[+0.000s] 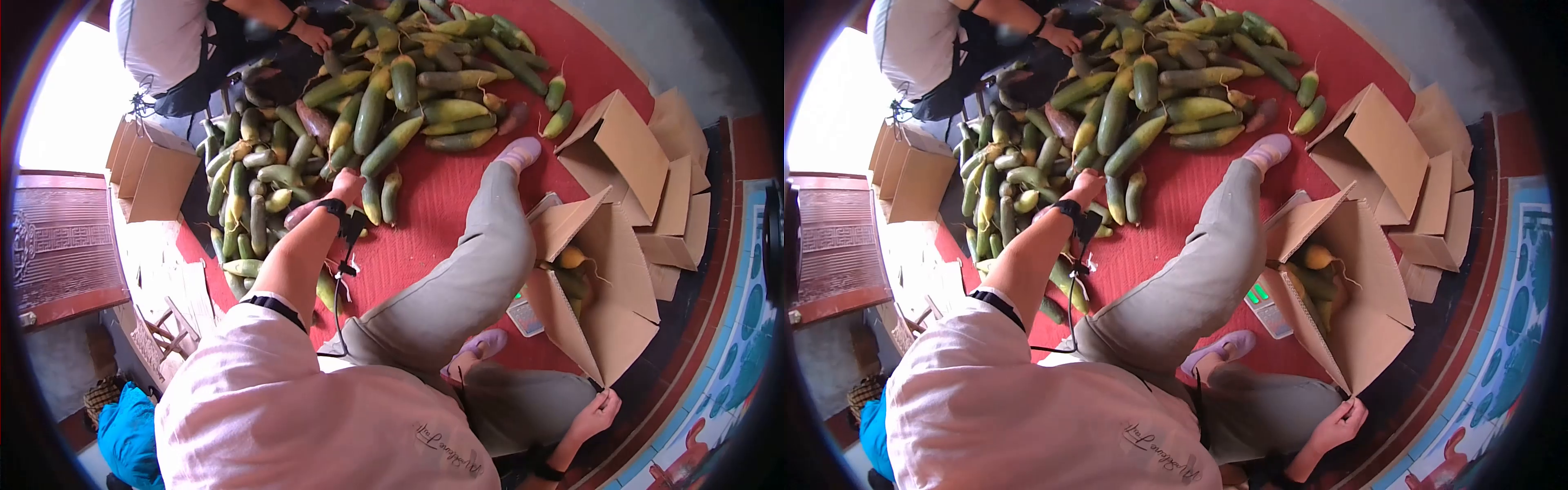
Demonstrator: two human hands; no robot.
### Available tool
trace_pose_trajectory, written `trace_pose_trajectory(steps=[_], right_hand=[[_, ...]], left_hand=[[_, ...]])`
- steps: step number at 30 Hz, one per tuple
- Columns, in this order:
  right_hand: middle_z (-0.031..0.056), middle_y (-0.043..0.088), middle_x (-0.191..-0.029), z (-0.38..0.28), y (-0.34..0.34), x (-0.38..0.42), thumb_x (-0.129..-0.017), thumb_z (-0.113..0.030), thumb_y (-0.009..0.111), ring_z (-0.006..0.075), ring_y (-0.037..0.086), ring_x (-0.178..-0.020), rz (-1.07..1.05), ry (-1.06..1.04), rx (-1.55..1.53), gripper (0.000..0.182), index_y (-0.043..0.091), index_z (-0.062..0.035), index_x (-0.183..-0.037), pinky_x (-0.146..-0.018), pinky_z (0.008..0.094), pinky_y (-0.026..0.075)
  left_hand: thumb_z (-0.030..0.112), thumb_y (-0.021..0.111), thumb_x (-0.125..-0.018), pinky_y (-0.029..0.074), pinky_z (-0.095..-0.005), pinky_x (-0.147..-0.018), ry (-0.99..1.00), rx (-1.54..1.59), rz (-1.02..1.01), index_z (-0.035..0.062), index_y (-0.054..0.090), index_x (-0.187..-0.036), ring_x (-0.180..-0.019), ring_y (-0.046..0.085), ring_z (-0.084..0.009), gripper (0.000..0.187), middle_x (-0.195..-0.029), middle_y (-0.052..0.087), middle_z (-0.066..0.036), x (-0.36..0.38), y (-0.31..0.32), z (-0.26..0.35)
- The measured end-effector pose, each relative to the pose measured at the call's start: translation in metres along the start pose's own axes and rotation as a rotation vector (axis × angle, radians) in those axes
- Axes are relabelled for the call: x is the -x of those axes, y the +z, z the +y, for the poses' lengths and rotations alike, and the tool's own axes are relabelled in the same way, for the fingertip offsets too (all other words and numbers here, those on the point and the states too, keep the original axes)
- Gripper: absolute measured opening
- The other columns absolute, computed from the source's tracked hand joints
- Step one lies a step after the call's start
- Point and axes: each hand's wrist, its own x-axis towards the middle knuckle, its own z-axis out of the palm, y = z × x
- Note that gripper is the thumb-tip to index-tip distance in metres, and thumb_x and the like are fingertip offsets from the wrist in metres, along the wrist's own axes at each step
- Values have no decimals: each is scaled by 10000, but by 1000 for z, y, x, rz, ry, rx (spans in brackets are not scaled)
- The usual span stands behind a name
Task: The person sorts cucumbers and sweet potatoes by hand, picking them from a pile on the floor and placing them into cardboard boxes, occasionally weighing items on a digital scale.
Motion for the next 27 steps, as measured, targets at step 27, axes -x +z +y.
trace_pose_trajectory(steps=[27], right_hand=[[170,541,-835,-14,5,-18,-880,-56,487,314,544,-772,-65,-22,70,124,547,52,-871,-701,384,446]], left_hand=[[322,777,-595,495,-357,-802,63,-225,26,18,497,-1113,-918,613,-277,662,-998,609,-158,-2,44,58]])
